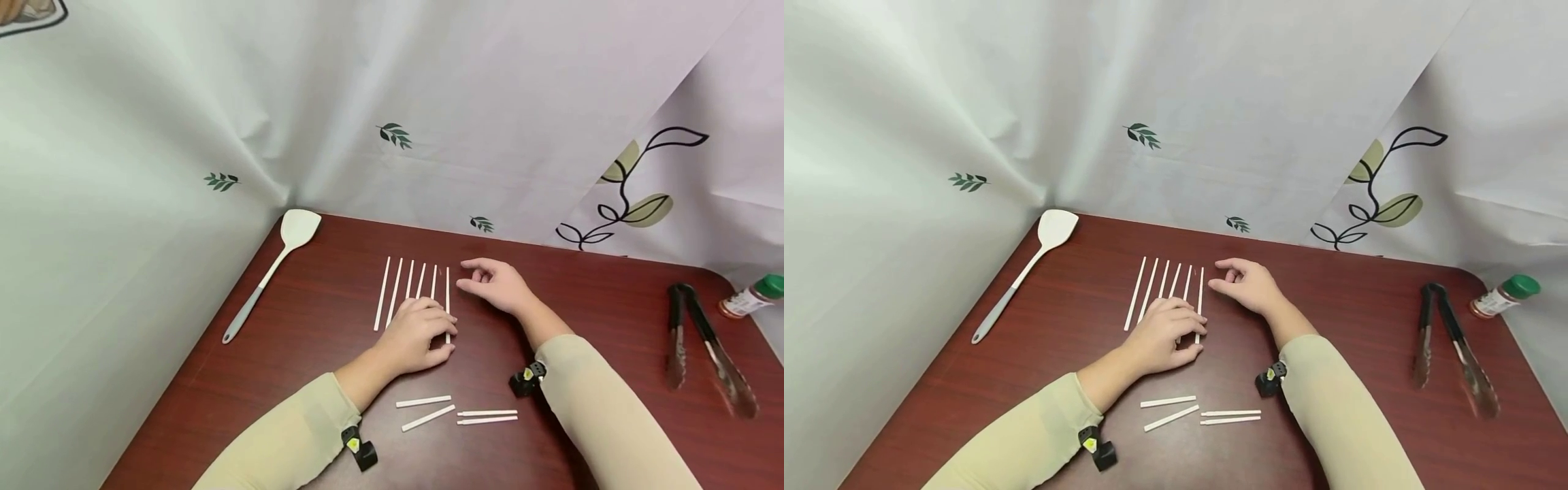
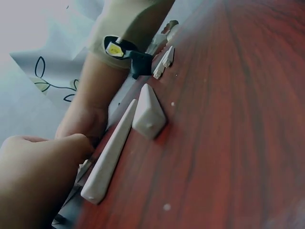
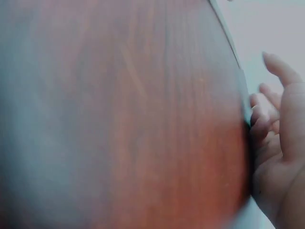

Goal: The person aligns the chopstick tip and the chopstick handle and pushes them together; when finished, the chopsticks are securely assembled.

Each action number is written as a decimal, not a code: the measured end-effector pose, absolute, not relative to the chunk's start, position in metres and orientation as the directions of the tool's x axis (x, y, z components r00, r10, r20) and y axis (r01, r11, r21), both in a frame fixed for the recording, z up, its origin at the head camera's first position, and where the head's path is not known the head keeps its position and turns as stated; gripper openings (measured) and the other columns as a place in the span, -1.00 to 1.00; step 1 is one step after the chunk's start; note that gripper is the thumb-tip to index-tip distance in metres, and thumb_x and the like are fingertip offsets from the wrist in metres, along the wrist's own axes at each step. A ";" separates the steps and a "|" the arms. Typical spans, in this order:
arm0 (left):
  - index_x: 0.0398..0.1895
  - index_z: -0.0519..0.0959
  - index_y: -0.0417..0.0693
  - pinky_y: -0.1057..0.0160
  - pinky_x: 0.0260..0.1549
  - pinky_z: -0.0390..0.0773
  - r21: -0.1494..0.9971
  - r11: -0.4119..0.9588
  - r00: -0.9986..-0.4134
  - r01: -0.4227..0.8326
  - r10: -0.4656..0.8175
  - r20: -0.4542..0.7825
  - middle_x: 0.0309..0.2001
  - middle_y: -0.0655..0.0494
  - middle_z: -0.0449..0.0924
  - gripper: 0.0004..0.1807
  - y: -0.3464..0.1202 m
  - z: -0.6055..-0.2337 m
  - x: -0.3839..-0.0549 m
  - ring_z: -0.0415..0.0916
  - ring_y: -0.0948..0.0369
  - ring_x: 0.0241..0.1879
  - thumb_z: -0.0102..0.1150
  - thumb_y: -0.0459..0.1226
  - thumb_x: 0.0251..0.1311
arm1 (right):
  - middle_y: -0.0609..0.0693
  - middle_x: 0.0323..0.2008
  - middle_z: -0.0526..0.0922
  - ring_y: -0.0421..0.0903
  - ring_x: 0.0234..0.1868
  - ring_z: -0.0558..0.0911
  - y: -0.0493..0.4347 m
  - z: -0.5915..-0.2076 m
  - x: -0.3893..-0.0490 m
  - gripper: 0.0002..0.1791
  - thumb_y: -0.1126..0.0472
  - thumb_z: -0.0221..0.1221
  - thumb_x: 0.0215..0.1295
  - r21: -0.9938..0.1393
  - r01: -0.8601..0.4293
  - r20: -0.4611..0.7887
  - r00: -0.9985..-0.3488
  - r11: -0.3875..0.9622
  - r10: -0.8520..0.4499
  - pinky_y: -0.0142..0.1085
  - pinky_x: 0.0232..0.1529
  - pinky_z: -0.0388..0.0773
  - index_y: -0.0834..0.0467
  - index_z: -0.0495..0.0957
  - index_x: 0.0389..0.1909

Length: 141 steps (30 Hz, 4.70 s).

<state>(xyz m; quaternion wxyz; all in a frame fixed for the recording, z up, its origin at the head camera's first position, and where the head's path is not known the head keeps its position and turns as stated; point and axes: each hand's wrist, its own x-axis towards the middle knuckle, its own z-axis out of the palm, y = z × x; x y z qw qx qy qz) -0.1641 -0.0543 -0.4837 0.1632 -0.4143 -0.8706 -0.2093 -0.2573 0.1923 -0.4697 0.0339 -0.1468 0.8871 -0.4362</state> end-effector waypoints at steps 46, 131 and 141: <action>-0.20 0.81 0.16 0.41 -0.03 0.55 0.318 0.229 -0.374 0.920 0.753 0.541 -0.19 0.40 0.63 -0.87 -0.102 -0.489 -0.109 0.56 0.43 -0.15 0.49 -0.09 0.26 | -0.25 -0.24 0.69 -0.24 -0.19 0.59 0.215 -0.494 -0.082 -0.61 0.34 0.56 -0.02 -0.507 -0.765 0.629 -0.644 0.398 -0.436 -0.42 -0.08 0.45 -0.02 0.80 -0.13; -0.19 0.59 -0.01 0.51 -0.16 0.50 0.493 0.382 -0.608 0.782 0.642 0.467 -0.22 0.23 0.55 -0.92 -0.074 -0.484 -0.075 0.49 0.40 -0.24 0.33 -0.30 0.43 | -0.15 -0.24 0.62 -0.31 -0.30 0.57 0.202 -0.496 -0.057 -0.44 0.65 0.36 0.10 -0.588 -0.788 0.604 -0.579 0.183 -0.548 -0.55 -0.21 0.50 0.18 0.74 0.13; -0.19 0.59 -0.04 0.54 -0.22 0.50 0.410 0.420 -0.584 0.809 0.654 0.482 -0.27 0.22 0.53 -0.91 -0.071 -0.486 -0.070 0.47 0.40 -0.30 0.34 -0.28 0.42 | -0.18 -0.20 0.65 -0.35 -0.29 0.58 0.197 -0.491 -0.053 -0.52 0.58 0.36 0.19 -0.576 -0.772 0.580 -0.619 0.271 -0.529 -0.57 -0.21 0.50 0.15 0.76 0.10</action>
